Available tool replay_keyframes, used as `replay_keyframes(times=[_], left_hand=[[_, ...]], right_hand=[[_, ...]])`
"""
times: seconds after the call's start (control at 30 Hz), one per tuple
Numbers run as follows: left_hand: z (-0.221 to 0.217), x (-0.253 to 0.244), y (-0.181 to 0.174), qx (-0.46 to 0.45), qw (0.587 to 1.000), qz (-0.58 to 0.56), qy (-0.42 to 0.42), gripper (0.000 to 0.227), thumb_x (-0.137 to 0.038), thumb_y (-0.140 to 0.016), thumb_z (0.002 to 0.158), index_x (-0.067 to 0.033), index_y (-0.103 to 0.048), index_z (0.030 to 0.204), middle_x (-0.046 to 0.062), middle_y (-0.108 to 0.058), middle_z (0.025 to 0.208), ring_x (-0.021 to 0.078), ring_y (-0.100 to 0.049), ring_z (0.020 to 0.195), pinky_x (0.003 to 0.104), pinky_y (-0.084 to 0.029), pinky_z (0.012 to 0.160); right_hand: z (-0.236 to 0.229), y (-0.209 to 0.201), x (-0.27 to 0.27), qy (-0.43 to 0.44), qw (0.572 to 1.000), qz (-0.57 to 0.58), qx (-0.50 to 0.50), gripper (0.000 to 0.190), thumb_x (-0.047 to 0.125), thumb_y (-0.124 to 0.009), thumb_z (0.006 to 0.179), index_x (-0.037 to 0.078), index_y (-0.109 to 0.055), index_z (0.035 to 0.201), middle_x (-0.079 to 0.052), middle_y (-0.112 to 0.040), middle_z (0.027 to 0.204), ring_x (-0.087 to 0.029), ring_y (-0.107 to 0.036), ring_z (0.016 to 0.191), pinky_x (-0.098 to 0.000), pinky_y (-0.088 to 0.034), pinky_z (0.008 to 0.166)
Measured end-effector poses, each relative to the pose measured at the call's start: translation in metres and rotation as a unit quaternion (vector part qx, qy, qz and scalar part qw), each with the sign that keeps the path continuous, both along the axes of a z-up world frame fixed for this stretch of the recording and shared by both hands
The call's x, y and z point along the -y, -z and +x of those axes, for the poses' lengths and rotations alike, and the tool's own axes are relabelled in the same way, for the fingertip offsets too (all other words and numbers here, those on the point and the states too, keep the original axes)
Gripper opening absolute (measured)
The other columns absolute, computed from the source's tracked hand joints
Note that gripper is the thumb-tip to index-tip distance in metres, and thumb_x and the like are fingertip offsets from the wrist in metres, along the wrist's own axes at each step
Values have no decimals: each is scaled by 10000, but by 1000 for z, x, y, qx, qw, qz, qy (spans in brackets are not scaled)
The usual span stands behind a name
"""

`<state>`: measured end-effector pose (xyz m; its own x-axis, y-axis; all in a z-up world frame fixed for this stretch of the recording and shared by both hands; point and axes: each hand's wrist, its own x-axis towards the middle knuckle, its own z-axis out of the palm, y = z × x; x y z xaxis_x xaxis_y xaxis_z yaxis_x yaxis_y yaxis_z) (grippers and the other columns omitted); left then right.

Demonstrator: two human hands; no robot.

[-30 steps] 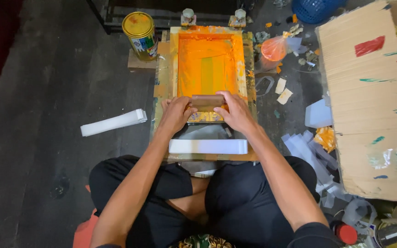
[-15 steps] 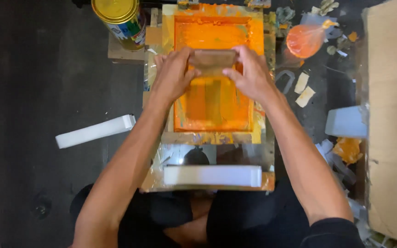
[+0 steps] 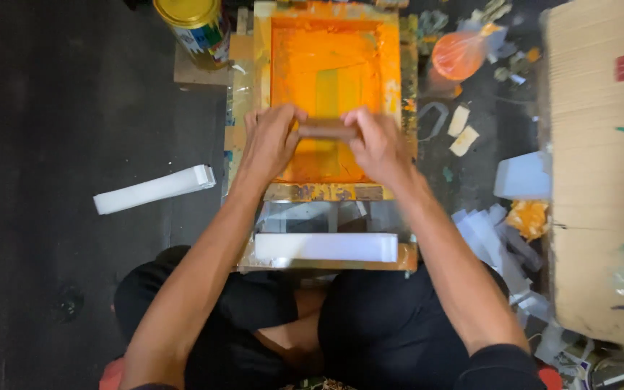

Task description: The person sits on the floor and performs screen printing. They place a white sheet of paper under a wooden frame containing orange ink, then use a squeegee to pull the ink across the screen. After printing, they lift the frame and remove the printed paper.

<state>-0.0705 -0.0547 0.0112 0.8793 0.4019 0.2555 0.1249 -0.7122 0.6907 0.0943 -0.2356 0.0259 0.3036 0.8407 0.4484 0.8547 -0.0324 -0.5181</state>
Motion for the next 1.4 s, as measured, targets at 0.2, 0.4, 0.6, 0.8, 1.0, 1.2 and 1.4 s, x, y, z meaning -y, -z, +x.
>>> replay_keyframes(times=[0.2,0.4,0.6,0.8,1.0,1.2,1.4], left_hand=[[-40,28,21,-43,999,-10,16,313,-73,-664,901,-219,-600,1170,43,-702,1035,241,-623,1157,441,-273,1041],[-55,43,24,-58,998,-8,23,278,-178,-726,931,-196,-592,1174,60,-711,1024,261,-637,1147,464,-267,1060],[-61,49,25,-58,998,-29,7,293,-227,-726,954,-196,-572,1201,55,-705,1006,265,-635,1132,478,-264,1070],[-63,54,18,-42,998,-48,1,255,-226,-711,965,-178,-578,1177,75,-717,1010,271,-643,1125,479,-242,1072],[-52,38,35,-61,997,-43,11,311,-254,-712,965,-147,-559,1214,125,-691,1061,315,-604,1191,497,-236,1066],[-9,6,-23,-111,990,-89,16,396,-100,-725,933,-66,-569,1295,258,-647,1138,444,-552,1238,543,-259,1099],[61,-49,-8,-53,999,6,6,229,-142,-676,945,-143,-447,943,73,-548,879,278,-491,869,386,-235,854]], right_hand=[[-56,-25,41,1,1000,-13,-18,331,-72,-686,812,96,-581,1077,-184,-666,764,-430,-701,757,-468,-553,660],[-70,-20,68,30,995,-67,-62,269,115,-723,927,141,-566,1143,-194,-718,829,-442,-719,810,-483,-540,677],[-79,-28,69,40,989,-91,-105,333,137,-674,967,188,-607,1289,-225,-745,904,-460,-715,880,-503,-552,735],[-69,-12,67,56,985,-114,-116,335,215,-673,984,214,-602,1311,-224,-747,963,-429,-726,895,-494,-561,741],[-66,-22,57,57,976,-103,-184,437,54,-717,924,73,-620,1350,-260,-724,1005,-418,-720,889,-490,-569,779],[-7,-15,13,64,984,-123,-113,495,124,-825,861,87,-618,1309,-180,-717,907,-416,-709,909,-502,-541,764],[47,-33,-53,35,971,-176,-159,346,52,-668,982,-4,-472,1262,-166,-620,1174,-258,-667,1015,-338,-612,842]])
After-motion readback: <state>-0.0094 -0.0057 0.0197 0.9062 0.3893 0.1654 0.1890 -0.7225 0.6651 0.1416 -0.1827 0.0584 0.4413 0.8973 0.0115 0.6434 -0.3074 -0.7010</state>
